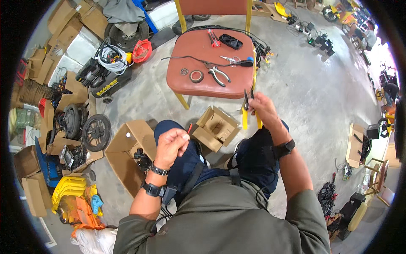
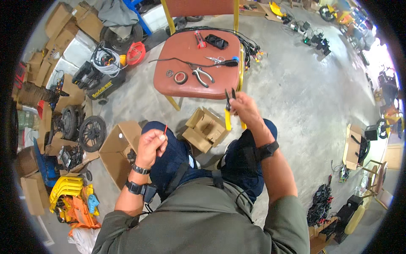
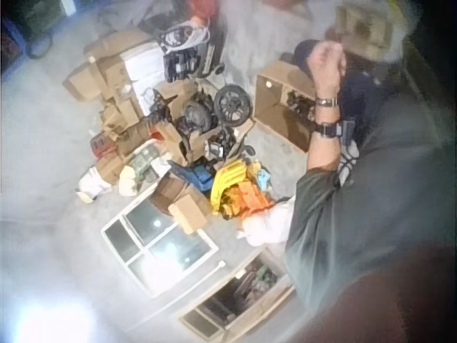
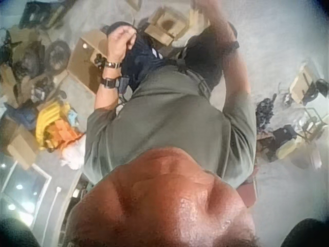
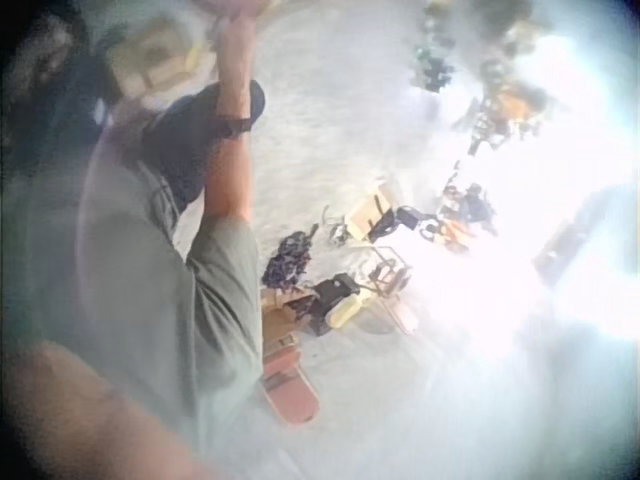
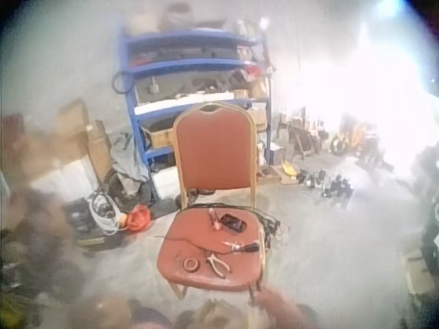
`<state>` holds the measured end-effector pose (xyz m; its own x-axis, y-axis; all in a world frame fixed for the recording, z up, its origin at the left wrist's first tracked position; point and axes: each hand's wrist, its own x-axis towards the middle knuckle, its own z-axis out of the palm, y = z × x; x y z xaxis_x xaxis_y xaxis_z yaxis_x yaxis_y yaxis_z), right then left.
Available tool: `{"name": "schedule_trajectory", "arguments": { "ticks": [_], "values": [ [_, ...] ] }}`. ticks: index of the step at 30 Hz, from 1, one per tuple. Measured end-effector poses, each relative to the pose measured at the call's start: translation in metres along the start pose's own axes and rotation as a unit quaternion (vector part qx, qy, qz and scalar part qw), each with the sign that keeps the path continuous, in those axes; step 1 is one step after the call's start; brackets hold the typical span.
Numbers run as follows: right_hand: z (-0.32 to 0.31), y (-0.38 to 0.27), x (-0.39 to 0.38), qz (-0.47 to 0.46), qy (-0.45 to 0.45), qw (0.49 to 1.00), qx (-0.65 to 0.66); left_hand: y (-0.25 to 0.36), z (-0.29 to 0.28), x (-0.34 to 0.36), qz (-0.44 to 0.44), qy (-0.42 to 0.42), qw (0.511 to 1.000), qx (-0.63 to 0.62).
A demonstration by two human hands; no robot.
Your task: Cutting and preparing electrical wires for a motorcycle repair.
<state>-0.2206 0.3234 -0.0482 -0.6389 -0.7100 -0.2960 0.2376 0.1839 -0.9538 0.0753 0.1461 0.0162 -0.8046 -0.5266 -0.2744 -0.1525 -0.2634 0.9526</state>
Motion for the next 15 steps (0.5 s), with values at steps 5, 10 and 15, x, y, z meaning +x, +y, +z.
{"name": "schedule_trajectory", "arguments": {
  "ticks": [5, 10, 15],
  "values": [
    [0.013, -0.074, 0.043, -0.241, 0.081, 0.916, -0.312, -0.001, -0.004, -0.009, -0.007, 0.016, 1.0, 0.002],
    [0.021, -0.041, 0.101, -0.308, 0.071, 0.816, -0.484, -0.002, -0.009, -0.009, -0.011, 0.017, 1.0, 0.005],
    [0.028, -0.006, 0.107, -0.283, 0.076, 0.812, -0.504, -0.001, -0.014, -0.01, -0.01, 0.037, 0.999, -0.028]
  ]
}}
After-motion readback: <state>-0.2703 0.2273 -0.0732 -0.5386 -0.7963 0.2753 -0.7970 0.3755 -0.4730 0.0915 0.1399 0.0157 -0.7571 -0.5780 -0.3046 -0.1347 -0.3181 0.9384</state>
